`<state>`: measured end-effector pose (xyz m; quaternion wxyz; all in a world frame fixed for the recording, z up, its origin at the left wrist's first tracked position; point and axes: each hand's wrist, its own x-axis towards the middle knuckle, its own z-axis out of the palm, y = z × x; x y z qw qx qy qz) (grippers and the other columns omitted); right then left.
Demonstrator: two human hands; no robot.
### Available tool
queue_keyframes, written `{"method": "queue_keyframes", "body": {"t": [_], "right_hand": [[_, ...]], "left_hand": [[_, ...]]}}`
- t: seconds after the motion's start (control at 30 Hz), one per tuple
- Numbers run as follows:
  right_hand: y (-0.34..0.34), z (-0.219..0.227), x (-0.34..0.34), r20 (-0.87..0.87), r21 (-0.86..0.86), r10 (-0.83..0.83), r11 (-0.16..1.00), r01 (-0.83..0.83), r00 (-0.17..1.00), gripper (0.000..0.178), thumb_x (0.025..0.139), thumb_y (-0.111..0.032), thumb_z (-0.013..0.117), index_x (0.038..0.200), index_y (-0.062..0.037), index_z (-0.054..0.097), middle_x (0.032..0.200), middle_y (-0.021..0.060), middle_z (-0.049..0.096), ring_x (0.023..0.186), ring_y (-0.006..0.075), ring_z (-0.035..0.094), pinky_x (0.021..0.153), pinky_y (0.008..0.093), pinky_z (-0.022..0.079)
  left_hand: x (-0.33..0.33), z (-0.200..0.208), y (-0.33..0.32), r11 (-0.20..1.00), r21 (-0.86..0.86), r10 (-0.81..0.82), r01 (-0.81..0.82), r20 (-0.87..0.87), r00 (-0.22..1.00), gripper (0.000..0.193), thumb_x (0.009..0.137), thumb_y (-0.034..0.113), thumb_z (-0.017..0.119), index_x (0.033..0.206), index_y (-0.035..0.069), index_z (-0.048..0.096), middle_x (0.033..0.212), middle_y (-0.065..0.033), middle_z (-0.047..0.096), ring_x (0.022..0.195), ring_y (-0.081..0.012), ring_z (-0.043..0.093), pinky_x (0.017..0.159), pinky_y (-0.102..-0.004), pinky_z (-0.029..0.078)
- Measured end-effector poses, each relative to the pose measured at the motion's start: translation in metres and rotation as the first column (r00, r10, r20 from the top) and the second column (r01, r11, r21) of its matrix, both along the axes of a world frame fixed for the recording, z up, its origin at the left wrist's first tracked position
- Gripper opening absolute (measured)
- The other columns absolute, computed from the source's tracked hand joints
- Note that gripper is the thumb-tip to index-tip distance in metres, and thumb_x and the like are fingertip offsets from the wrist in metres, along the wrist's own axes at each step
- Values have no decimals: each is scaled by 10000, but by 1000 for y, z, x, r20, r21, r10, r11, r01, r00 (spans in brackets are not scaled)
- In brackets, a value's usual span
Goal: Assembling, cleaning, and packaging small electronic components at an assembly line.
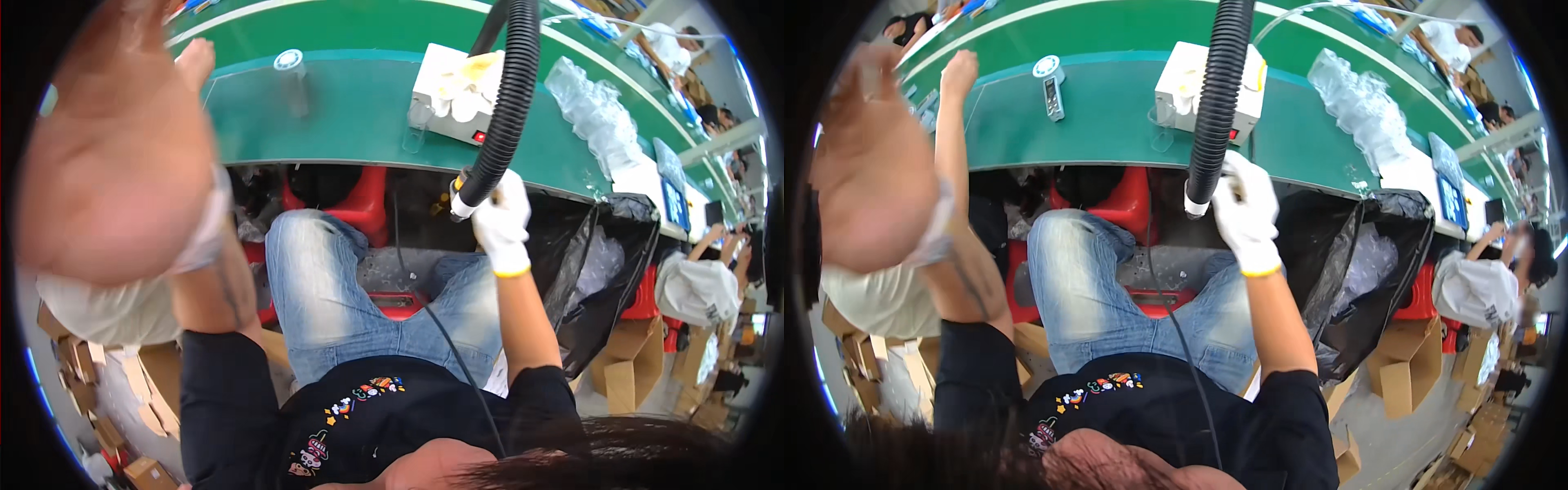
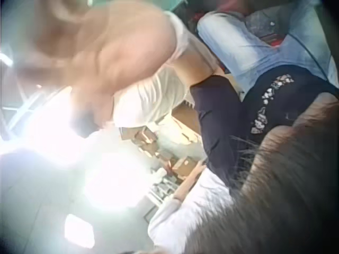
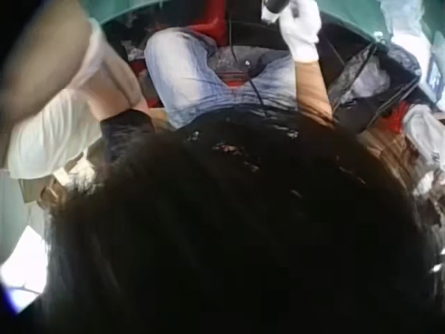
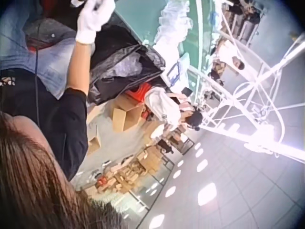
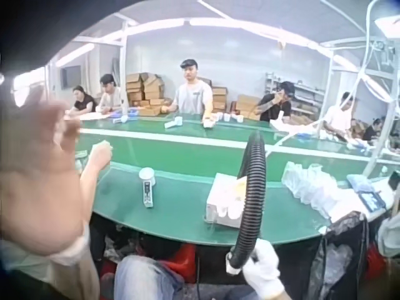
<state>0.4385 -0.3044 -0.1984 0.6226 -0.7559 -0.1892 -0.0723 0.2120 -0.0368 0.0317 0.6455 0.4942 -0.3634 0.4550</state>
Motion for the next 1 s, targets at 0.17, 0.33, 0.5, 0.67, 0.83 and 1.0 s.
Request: {"method": "queue_keyframes", "body": {"t": [0.17, 0.33, 0.5, 0.67, 0.83, 1.0], "right_hand": [[66, 12, 19, 346, -373, 170, 927, -31, 923, 463, 867, -111, 841, 1283, -45, 648, 860, 69, 638, 801, 151, 616, 730, 334, 544], [65, 21, 51, 610, -316, 174, 948, 36, 773, 377, 865, -126, 825, 1207, -53, 684, 876, 121, 666, 828, 229, 664, 729, 369, 539], [71, 7, 39, 592, -124, 303, 950, -287, 747, 276, 885, -70, 773, 1146, -51, 685, 944, 102, 693, 863, 254, 693, 748, 390, 559], [18, -20, -19, -68, 340, 194, 927, -160, 979, 305, 965, -141, 728, 1244, -80, 620, 975, 38, 671, 800, 179, 660, 695, 332, 550], [14, -82, -76, -480, 877, 813, 450, 166, 329, 198, 1020, -219, 675, 1175, -104, 629, 892, 12, 625, 722, 125, 601, 614, 276, 503], [21, -90, -78, -475, 880, 768, 418, 225, 429, 193, 1022, -210, 664, 1168, -90, 628, 878, 13, 632, 717, 122, 593, 619, 282, 503]], "left_hand": [[137, -168, 5, 876, 240, 475, -418, -574, 667, 193, 1003, 85, 623, 1160, -16, 671, 1132, -103, 705, 1041, -188, 660, 932, -342, 522], [174, -212, -36, 789, 464, 613, -403, -545, 573, 328, 863, 46, 708, 1187, -2, 682, 1169, -174, 709, 1089, -319, 682, 987, -380, 521], [217, -227, -27, 622, 719, 717, -311, -363, 595, 462, 818, -9, 734, 1273, -10, 654, 1277, -199, 688, 1202, -371, 656, 1041, -426, 511], [170, -256, -43, 973, 84, 221, -216, -621, 752, 512, 982, 53, 686, 1448, 41, 476, 1251, -151, 673, 1051, -261, 694, 965, -409, 563], [85, -305, -63, 850, -509, -463, -133, -845, 268, 364, 1029, 194, 634, 1361, 142, 494, 1197, -119, 648, 1051, -267, 664, 905, -429, 572], [85, -319, -63, 736, -674, -669, -58, -738, 86, 453, 984, 192, 669, 1382, 135, 462, 1253, -133, 589, 1107, -336, 658, 918, -517, 572]]}}
